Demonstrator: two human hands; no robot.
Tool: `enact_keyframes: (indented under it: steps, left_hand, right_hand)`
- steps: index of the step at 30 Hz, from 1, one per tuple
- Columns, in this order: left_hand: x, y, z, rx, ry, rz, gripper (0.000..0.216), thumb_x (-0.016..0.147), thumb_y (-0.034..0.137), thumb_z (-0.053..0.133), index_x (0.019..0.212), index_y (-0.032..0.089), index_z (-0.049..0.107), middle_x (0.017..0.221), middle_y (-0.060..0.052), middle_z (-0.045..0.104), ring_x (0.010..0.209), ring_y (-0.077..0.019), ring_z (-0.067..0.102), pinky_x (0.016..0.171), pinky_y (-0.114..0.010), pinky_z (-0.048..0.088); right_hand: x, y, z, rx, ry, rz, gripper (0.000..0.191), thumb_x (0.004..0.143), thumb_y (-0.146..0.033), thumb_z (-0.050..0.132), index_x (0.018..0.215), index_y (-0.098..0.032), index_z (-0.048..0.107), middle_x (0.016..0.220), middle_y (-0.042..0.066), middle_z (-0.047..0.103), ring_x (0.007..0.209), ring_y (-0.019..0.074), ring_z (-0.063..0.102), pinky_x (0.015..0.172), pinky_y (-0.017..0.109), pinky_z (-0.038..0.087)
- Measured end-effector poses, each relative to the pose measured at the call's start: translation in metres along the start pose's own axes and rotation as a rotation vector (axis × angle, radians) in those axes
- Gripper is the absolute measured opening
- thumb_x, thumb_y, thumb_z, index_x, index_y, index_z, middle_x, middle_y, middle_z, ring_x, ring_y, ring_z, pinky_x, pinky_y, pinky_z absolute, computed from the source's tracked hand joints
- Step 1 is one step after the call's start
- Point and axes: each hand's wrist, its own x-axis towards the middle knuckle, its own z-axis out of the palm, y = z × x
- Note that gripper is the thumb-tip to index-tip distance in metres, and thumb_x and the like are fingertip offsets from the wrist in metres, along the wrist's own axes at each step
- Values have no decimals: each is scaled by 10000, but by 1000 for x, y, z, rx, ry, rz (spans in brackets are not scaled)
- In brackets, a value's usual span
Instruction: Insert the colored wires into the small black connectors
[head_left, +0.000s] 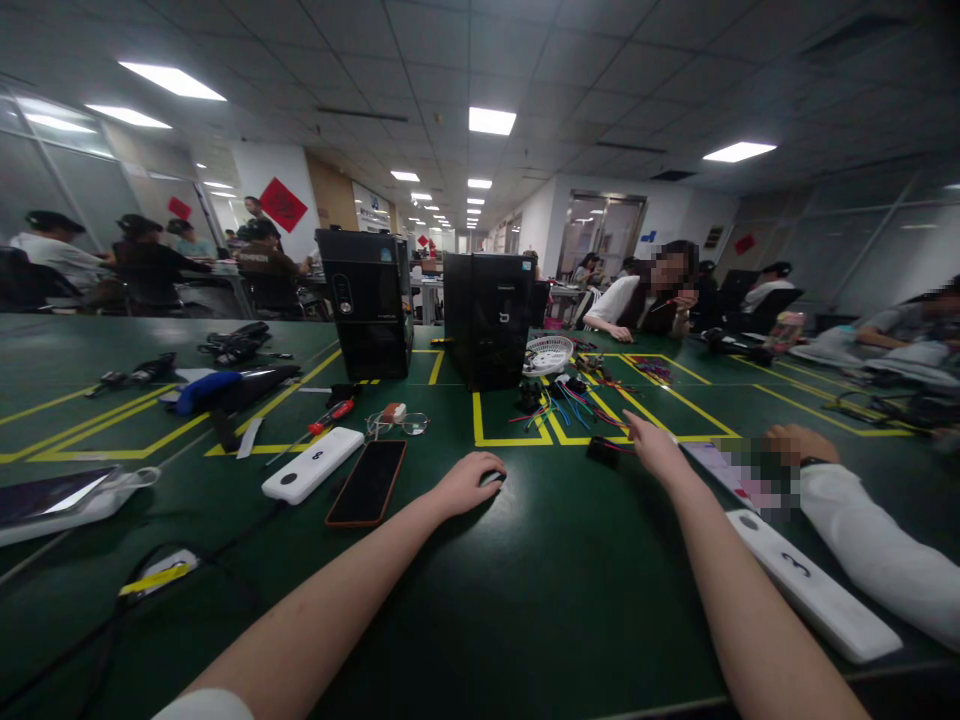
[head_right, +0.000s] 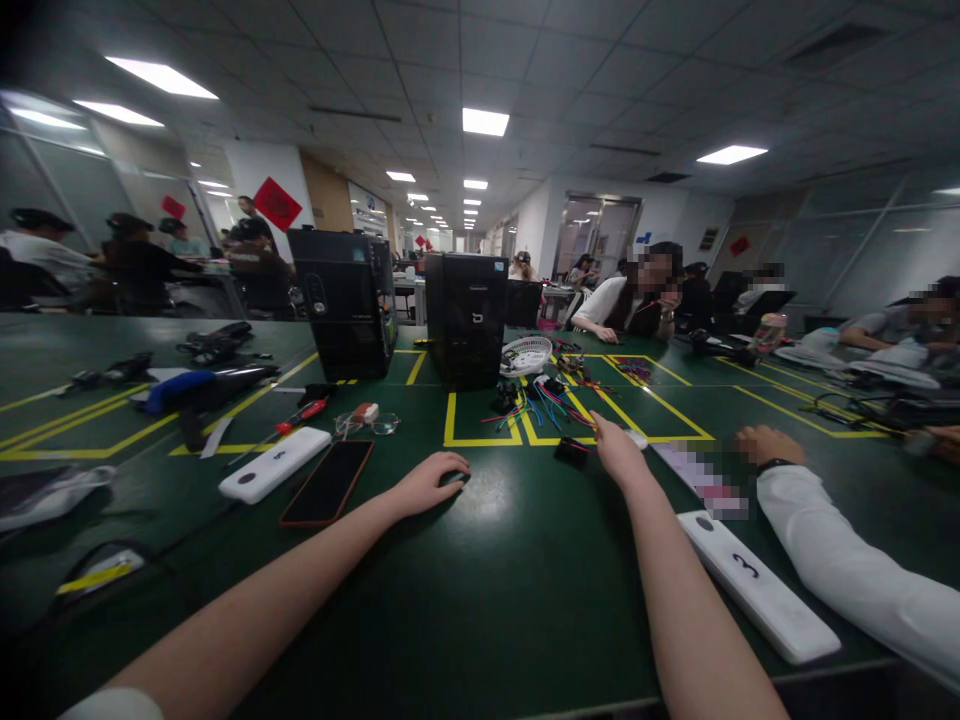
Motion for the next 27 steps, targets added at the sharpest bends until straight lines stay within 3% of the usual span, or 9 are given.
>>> enact_keyframes:
  steps: [3, 7, 10, 16, 27]
  left_hand:
    - [0, -1, 0, 2, -2, -6, 209, 807, 237, 556, 1001, 205, 625, 1090, -45, 608, 1044, -195, 527, 953, -337, 388]
    - [-1, -1, -1, -1, -7, -16, 214, 809, 248, 554, 1008, 210, 624, 1097, -46, 603, 1048, -197, 524, 954, -338, 388]
    - [-1, -1, -1, -2, -11, -17, 217, 811, 251, 552, 1011, 209, 624, 1097, -46, 602, 1050, -197, 523, 957, -337, 386]
    - [-1, 1, -3, -7, -13, -19, 216, 812, 245, 549, 1010, 206, 624, 1097, -51, 600, 1050, -201, 522, 952, -341, 391]
    - [1, 1, -1, -2, -8, -15, 206, 811, 243, 554, 999, 201, 626, 1086, -55, 608, 1042, -200, 531, 951, -338, 391]
  right_hand:
    - [-1, -2, 1, 2, -16, 41, 482, 911, -253, 297, 1374, -118, 304, 993, 148, 647, 843, 226, 612, 699, 294, 412]
    - [0, 1, 3, -43, -6, -26, 348, 897, -222, 331, 1148, -158, 563, 1088, 122, 618, 924, 204, 591, 735, 268, 404]
    - [1, 2, 6, -81, 3, -81, 293, 864, -181, 390, 976, -174, 661, 1069, 94, 621, 917, 181, 585, 758, 253, 400]
    - [2, 1, 9, -64, -21, -148, 230, 825, -214, 479, 911, -158, 685, 987, 84, 651, 916, 194, 583, 779, 268, 411]
    - [2, -8, 7, -26, -88, -94, 192, 782, -196, 507, 858, -168, 681, 947, 74, 661, 876, 191, 592, 725, 257, 413]
